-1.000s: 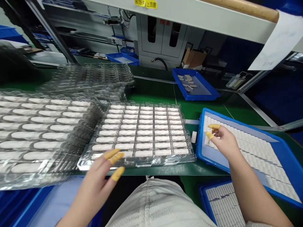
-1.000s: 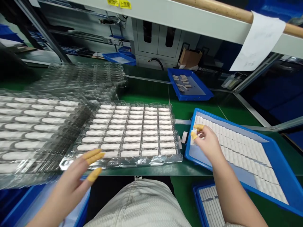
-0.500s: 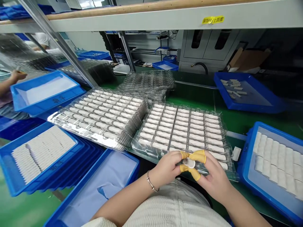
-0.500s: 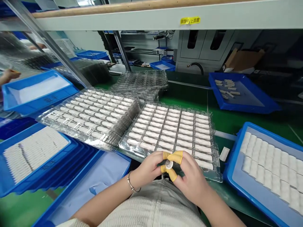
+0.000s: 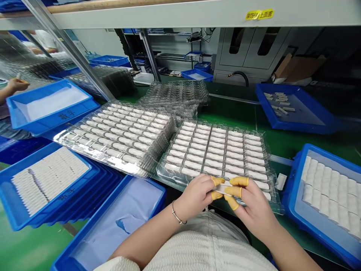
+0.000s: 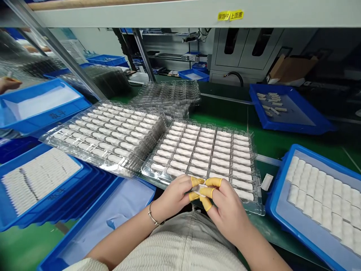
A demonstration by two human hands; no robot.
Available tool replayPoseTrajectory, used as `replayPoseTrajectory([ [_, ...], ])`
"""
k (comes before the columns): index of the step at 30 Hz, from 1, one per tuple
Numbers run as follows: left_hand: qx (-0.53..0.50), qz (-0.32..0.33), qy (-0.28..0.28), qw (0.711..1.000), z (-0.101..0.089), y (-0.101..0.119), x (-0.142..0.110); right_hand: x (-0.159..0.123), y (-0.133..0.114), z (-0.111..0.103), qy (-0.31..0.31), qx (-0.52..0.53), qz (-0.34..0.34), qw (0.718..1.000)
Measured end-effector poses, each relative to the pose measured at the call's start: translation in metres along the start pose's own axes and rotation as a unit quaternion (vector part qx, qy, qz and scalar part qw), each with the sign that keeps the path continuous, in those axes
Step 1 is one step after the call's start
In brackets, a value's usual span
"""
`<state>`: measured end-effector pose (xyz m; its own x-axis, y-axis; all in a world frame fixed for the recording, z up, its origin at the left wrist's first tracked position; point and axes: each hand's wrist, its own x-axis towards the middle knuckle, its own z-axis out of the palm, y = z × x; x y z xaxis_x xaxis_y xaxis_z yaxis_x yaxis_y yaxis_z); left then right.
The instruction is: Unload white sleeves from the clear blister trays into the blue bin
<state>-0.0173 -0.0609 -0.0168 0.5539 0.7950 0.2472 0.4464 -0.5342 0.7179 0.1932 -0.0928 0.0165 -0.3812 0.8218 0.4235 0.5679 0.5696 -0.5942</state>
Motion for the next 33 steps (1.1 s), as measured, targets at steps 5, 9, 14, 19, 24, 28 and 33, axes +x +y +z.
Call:
replayPoseTrajectory([
  [5, -0.094, -0.046, 0.072, 0.992, -0.008, 0.004, -0.003, 0.002, 0.011, 0.001, 0.007, 0.065, 0.089, 0.994],
  [9, -0.252, -0.117, 0.117, 0.954, -0.005, 0.006, -0.005, 0.004, 0.019, 0.005, 0.010, 0.173, 0.166, 0.971],
  [14, -0.434, -0.153, 0.102, 0.882, -0.002, 0.007, -0.003, 0.006, 0.020, 0.008, -0.041, 0.306, 0.255, 0.916],
  [19, -0.528, -0.179, 0.074, 0.827, -0.009, 0.014, 0.002, 0.002, 0.019, 0.016, -0.086, 0.471, 0.375, 0.794],
  [24, -0.522, -0.196, 0.090, 0.825, -0.012, 0.016, 0.005, 0.000, 0.015, 0.020, -0.093, 0.557, 0.421, 0.710],
  [28, -0.518, -0.222, 0.105, 0.819, -0.011, 0.014, 0.006, 0.003, 0.010, 0.021, -0.103, 0.583, 0.434, 0.679],
  [33, -0.516, -0.241, 0.115, 0.814, -0.012, 0.015, 0.008, 0.005, 0.005, 0.022, -0.112, 0.516, 0.415, 0.740],
])
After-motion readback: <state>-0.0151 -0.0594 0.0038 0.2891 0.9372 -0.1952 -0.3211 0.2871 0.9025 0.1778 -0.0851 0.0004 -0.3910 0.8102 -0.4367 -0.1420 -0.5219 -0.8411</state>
